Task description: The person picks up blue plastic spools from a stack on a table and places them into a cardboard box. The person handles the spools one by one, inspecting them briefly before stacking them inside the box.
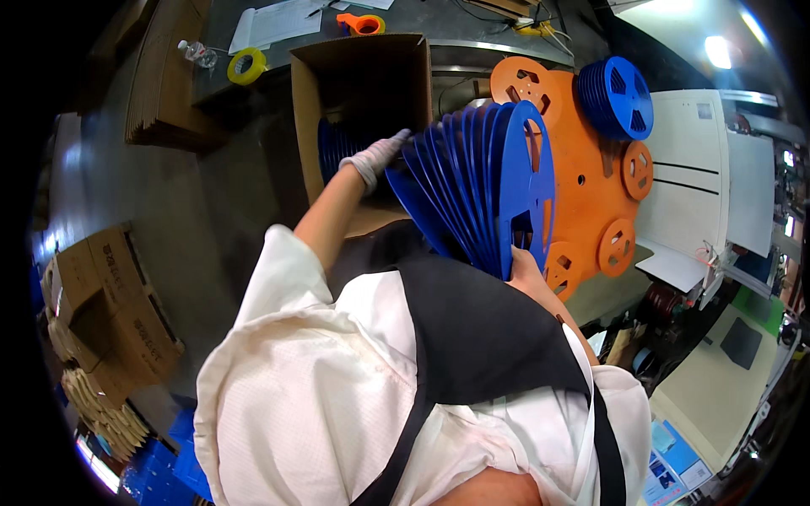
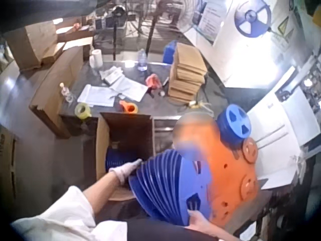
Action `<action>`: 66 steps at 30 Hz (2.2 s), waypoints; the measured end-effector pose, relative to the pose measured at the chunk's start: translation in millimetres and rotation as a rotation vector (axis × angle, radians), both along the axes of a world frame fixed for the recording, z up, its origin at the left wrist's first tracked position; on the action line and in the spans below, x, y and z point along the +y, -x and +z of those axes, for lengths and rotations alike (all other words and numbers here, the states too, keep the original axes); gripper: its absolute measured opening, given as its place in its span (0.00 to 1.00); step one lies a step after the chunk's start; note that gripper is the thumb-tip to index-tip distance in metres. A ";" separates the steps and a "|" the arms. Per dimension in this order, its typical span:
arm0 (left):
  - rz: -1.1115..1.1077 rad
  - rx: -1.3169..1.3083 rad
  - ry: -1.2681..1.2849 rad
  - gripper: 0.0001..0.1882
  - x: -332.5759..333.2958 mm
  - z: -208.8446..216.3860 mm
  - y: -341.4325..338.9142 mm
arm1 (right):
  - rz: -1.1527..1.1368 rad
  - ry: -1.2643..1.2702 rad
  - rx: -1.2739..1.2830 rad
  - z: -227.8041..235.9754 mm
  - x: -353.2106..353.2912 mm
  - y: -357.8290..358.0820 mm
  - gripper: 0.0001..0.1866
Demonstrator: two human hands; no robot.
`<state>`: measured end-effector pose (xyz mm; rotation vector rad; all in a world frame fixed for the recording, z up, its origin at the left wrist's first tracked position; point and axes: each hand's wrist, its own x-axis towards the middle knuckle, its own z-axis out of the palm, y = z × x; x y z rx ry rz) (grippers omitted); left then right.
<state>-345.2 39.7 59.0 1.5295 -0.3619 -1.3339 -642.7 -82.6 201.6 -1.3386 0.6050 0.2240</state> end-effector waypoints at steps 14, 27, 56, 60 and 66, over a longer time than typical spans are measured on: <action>0.763 -0.451 -0.031 0.24 54.3 -8.6 33.7 | -0.358 -0.759 -0.836 51.6 -79.2 -29.9 0.22; -0.193 -1.297 0.642 0.27 -48.6 174.8 103.9 | -0.195 -0.959 -0.932 29.0 -48.4 -13.7 0.19; -0.204 -0.556 0.300 0.17 90.6 110.0 97.2 | -0.656 -0.325 -0.373 65.1 -77.0 -7.6 0.23; 0.280 0.182 0.395 0.17 106.4 101.0 97.1 | -0.708 -0.480 -0.450 47.0 -88.4 14.0 0.17; 0.470 0.480 0.467 0.16 129.8 78.5 91.8 | -0.830 -0.526 -0.446 34.7 -83.1 28.5 0.17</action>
